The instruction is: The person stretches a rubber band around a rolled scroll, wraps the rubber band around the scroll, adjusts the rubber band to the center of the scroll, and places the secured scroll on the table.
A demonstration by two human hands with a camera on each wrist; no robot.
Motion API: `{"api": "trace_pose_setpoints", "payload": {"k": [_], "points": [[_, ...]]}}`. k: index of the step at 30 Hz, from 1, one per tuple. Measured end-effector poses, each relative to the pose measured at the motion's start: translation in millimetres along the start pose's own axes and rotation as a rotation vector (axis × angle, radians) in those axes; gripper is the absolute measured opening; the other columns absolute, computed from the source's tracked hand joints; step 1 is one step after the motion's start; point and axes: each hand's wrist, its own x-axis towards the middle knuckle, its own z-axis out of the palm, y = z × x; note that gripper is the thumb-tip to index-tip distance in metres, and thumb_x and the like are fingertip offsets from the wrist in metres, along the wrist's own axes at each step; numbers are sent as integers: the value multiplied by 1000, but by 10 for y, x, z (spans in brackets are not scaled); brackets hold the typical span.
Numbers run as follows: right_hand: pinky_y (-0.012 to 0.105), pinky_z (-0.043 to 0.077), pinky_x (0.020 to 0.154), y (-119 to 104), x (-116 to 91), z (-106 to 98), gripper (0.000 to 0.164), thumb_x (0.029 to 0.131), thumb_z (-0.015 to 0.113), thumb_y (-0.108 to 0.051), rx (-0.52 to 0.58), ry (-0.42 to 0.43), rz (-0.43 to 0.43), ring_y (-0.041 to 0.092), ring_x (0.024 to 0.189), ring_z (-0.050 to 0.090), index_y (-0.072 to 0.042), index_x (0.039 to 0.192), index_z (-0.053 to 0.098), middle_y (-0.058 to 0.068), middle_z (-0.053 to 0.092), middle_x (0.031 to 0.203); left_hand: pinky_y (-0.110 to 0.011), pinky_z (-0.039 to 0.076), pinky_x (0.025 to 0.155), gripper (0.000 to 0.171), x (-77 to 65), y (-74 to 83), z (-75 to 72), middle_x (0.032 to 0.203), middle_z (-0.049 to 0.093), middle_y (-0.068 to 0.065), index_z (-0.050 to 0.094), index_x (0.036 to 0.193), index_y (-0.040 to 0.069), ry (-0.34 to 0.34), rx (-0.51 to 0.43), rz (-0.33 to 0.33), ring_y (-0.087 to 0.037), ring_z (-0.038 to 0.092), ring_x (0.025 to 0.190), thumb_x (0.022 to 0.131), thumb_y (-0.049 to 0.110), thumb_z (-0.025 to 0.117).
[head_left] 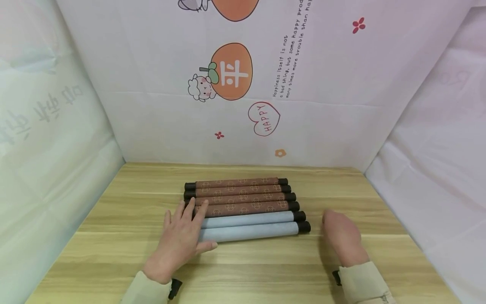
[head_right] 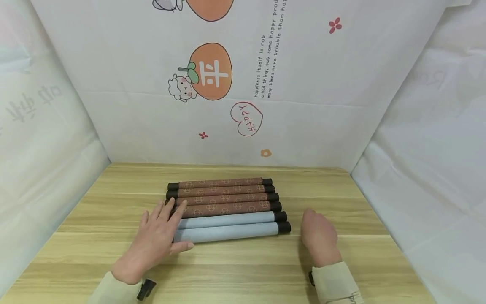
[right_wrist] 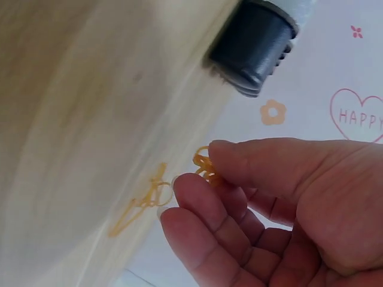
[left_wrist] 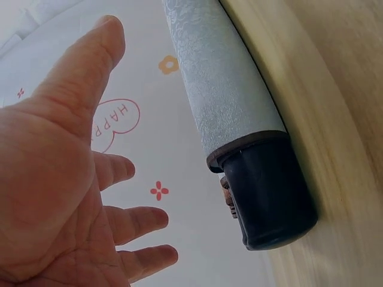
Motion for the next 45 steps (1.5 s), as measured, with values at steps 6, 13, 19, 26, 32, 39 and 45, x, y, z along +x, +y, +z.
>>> {"api": "trace_pose_setpoints", "payload": {"k": [6,13,19,26,32,39,45], "points": [[49,54,61,-38,-13,-34,14,97,57,-11,30,-8,14,31,79,67,0,104,63,17,71,93,-82,22,111,108,7,26,16,166,31,-27,30,165,16,-2,-14,5,-55,27,151,82,64,79],[48,51,56,-57,-17,-19,12,95,56,-11,11,-15,44,31,75,66,-5,100,64,16,72,90,-82,22,111,107,14,57,28,166,31,-26,31,165,16,-9,-36,13,-55,27,151,82,62,79],[53,52,57,-56,-4,20,14,95,51,-12,-10,-30,78,37,76,67,-4,100,62,18,69,86,-82,22,112,106,13,76,25,165,32,-28,30,165,15,-13,-44,24,-55,27,151,83,61,79],[54,52,56,-76,-16,1,20,97,51,-13,-26,-37,80,39,75,67,-1,108,62,17,69,86,-82,23,111,106,16,75,41,163,35,-28,32,165,14,4,-34,39,-55,29,150,83,61,79],[48,50,53,-84,-36,-34,16,96,53,-13,-7,-33,80,32,74,65,-5,104,64,17,70,88,-80,25,112,105,19,81,40,162,37,-28,32,164,14,9,-31,52,-55,30,150,83,61,79],[41,48,52,-128,-57,-79,18,94,52,-9,40,43,33,23,69,59,-8,103,67,8,70,85,-78,26,114,103,41,102,25,161,40,-26,34,164,13,22,-28,62,-54,32,149,84,61,78],[41,50,52,-193,-74,-93,18,95,56,-12,27,94,-14,23,69,64,-4,107,68,13,74,93,-77,25,115,103,54,127,19,160,42,-25,34,164,14,16,-32,62,-53,32,150,84,60,79]]}}
